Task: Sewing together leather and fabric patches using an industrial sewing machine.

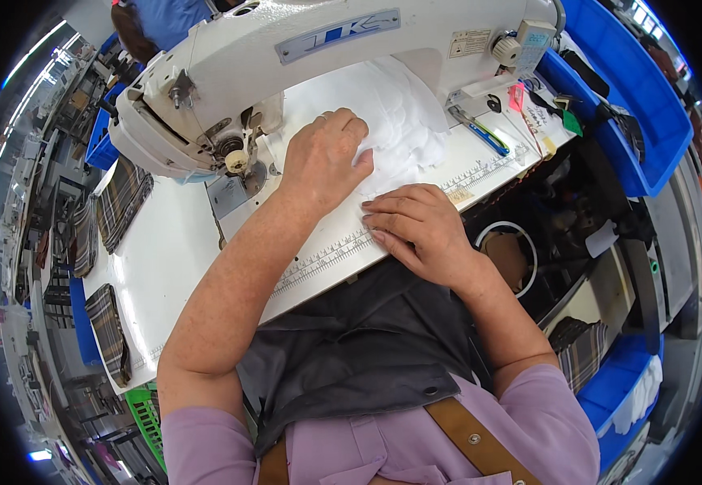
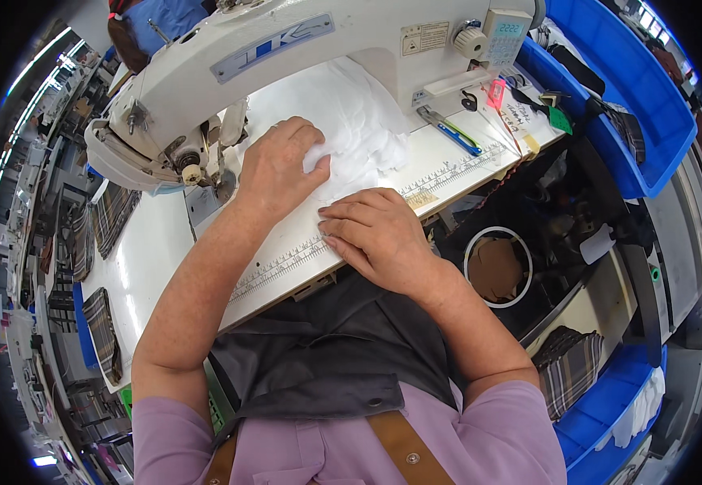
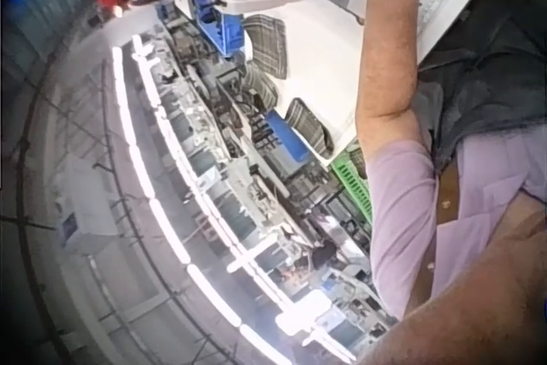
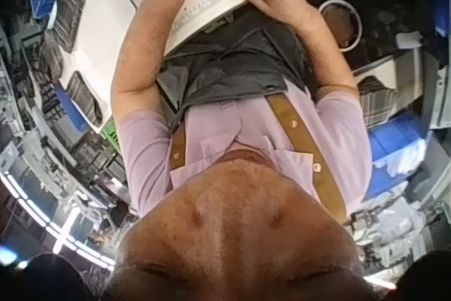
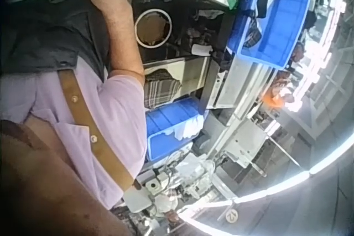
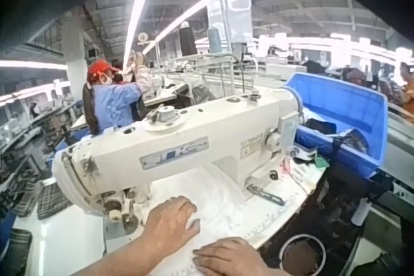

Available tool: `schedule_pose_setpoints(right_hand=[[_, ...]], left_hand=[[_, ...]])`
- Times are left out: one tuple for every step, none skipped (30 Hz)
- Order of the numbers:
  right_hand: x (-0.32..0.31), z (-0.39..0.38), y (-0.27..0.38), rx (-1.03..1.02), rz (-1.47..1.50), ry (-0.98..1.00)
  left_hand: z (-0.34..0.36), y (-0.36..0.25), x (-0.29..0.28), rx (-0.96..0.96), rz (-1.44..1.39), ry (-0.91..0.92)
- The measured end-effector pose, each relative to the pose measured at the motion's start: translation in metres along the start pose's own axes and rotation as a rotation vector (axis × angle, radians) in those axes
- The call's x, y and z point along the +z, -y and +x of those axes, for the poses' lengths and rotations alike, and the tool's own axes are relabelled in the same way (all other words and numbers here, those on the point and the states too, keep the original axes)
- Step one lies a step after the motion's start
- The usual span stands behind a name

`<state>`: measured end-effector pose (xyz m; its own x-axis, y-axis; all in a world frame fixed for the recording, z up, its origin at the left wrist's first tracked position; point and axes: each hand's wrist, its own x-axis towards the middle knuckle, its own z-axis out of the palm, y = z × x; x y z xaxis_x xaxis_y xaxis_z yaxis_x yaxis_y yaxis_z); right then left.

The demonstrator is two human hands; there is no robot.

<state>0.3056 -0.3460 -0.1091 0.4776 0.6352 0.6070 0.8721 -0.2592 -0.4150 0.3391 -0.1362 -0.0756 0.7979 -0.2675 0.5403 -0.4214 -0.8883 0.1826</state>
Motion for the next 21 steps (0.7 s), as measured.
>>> schedule_pose_setpoints(right_hand=[[0.000,0.001,0.001,0.003,-0.006,0.001],[0.001,0.001,0.001,0.006,-0.012,0.003],[0.001,0.001,0.001,0.008,-0.012,0.001],[0.001,0.001,0.001,0.003,-0.011,-0.002],[0.002,0.000,0.001,-0.002,-0.009,-0.006],[0.002,-0.001,0.000,0.001,-0.011,-0.008],[0.002,-0.002,-0.001,0.001,-0.007,-0.013],[0.002,-0.003,-0.002,0.001,-0.003,-0.017],[0.002,-0.003,-0.002,0.001,-0.003,-0.018],[0.002,-0.003,-0.002,-0.002,0.006,-0.020],[0.001,-0.002,-0.003,-0.005,0.015,-0.022],[0.001,-0.002,-0.004,-0.004,0.015,-0.024],[-0.001,-0.001,-0.004,0.005,0.039,-0.020],[-0.002,0.000,-0.005,0.016,0.062,-0.016],[-0.002,0.000,-0.006,0.016,0.061,-0.017],[-0.002,0.001,-0.006,0.016,0.064,-0.028],[-0.002,0.002,-0.007,0.016,0.068,-0.040],[-0.002,0.001,-0.007,0.017,0.067,-0.040],[-0.001,0.001,-0.007,0.011,0.066,-0.050],[0.000,0.000,-0.007,0.004,0.065,-0.060],[0.000,0.000,-0.008,0.006,0.064,-0.061]], left_hand=[[0.000,-0.001,0.001,0.002,0.000,0.003],[0.001,-0.002,0.003,0.012,0.030,0.004],[0.002,-0.004,0.004,0.022,0.061,0.004],[0.002,-0.004,0.005,0.024,0.061,0.005],[0.003,-0.004,0.005,-0.017,0.061,0.021],[0.005,-0.004,0.005,-0.056,0.060,0.038],[0.008,-0.004,0.004,-0.053,0.059,0.040],[0.010,-0.003,0.002,-0.151,-0.025,0.080],[0.011,-0.002,-0.001,-0.252,-0.107,0.119],[0.010,0.000,0.000,-0.250,-0.107,0.119],[0.008,0.002,0.002,-0.203,-0.105,0.032],[0.008,0.001,0.001,-0.156,-0.102,-0.054],[0.008,-0.001,0.002,-0.155,-0.102,-0.053],[0.009,-0.004,0.003,-0.143,-0.065,-0.081],[0.010,-0.008,0.004,-0.132,-0.028,-0.110],[0.011,-0.009,0.006,-0.130,-0.029,-0.109],[0.012,-0.009,0.010,-0.077,-0.012,-0.118],[0.014,-0.010,0.012,-0.024,0.005,-0.127],[0.015,-0.012,0.015,-0.023,0.004,-0.127],[0.015,-0.014,0.017,-0.037,0.019,-0.108],[0.016,-0.015,0.018,-0.049,0.034,-0.089]])
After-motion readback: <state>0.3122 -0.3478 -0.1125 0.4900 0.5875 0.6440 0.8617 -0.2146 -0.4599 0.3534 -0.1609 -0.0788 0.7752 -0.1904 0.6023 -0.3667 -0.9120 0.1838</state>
